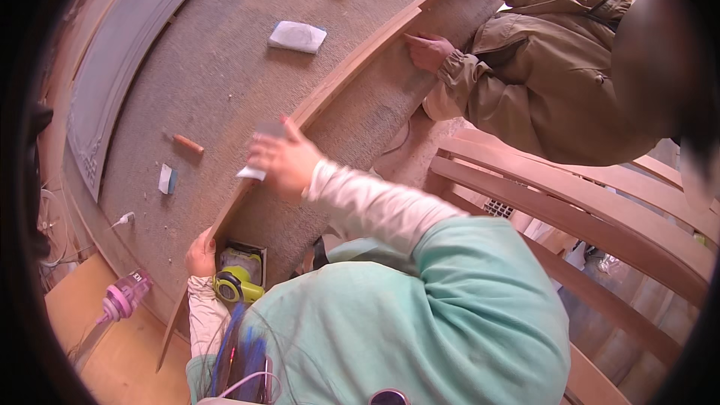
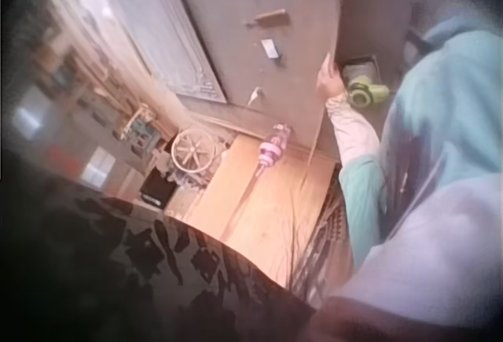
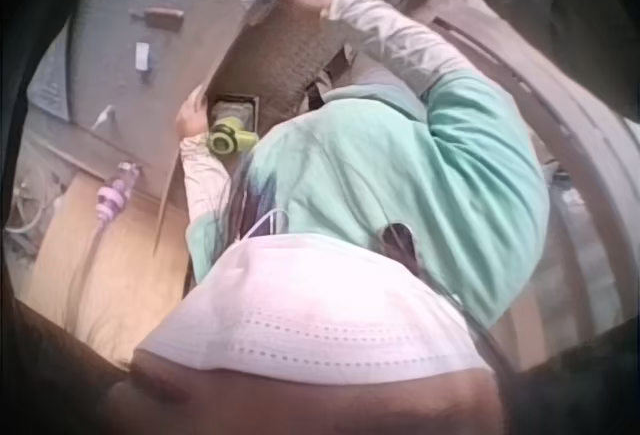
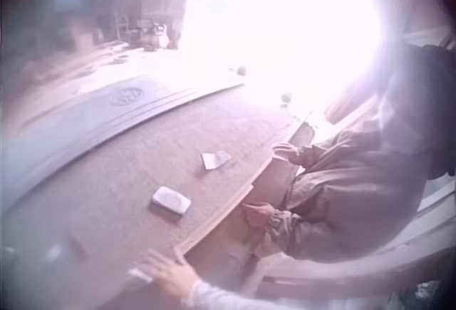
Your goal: The person sands a long, thin wooden strip using a handheld electric sander and then hand-sands with sandpaper. The person flips the strip to sand both sides and edges, then places the finished piece with other strips.
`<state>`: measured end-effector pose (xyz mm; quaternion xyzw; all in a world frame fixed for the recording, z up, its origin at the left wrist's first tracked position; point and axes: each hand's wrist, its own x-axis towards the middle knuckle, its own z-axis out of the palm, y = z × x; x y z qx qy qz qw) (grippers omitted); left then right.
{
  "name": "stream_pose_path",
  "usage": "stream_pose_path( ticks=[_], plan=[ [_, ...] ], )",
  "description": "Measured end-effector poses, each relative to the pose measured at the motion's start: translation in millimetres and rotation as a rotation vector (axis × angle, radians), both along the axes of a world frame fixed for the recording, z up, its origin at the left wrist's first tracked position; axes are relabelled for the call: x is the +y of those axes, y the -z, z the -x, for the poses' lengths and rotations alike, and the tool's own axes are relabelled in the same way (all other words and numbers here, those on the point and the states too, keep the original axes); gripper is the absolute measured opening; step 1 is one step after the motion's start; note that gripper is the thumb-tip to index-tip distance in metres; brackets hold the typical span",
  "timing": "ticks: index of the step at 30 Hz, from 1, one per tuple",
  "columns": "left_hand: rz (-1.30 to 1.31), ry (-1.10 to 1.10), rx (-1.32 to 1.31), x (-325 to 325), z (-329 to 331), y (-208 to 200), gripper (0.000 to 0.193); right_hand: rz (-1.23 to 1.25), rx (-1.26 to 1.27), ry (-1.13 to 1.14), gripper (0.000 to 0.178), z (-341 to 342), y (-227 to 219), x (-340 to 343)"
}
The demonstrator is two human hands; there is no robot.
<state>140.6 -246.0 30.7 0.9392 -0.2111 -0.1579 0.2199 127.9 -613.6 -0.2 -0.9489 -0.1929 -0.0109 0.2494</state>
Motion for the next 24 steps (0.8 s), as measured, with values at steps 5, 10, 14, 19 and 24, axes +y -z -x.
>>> stream_pose_path(
  ticks=[5,10,14,19,24],
  plan=[
    [-0.001,-0.007,0.028,2,0,5,0.047,0.375,0.093,0.563,0.042,-53,-4,-234],
    [0.02,-0.004,0.019,-1,-2,0,0.047,0.519,0.051,0.702,0.038,-58,-16,-240],
    [-0.021,-0.032,0.042,-2,2,-4,0.047,0.343,0.026,0.311,0.045,-23,-13,-33],
    [-0.011,-0.018,0.026,7,0,7,0.047,0.001,-0.191,0.06,0.053,19,7,143],
    [-0.024,-0.058,0.038,-2,-1,-5,0.048,0.177,-0.119,0.31,0.063,5,3,1]
  ],
)
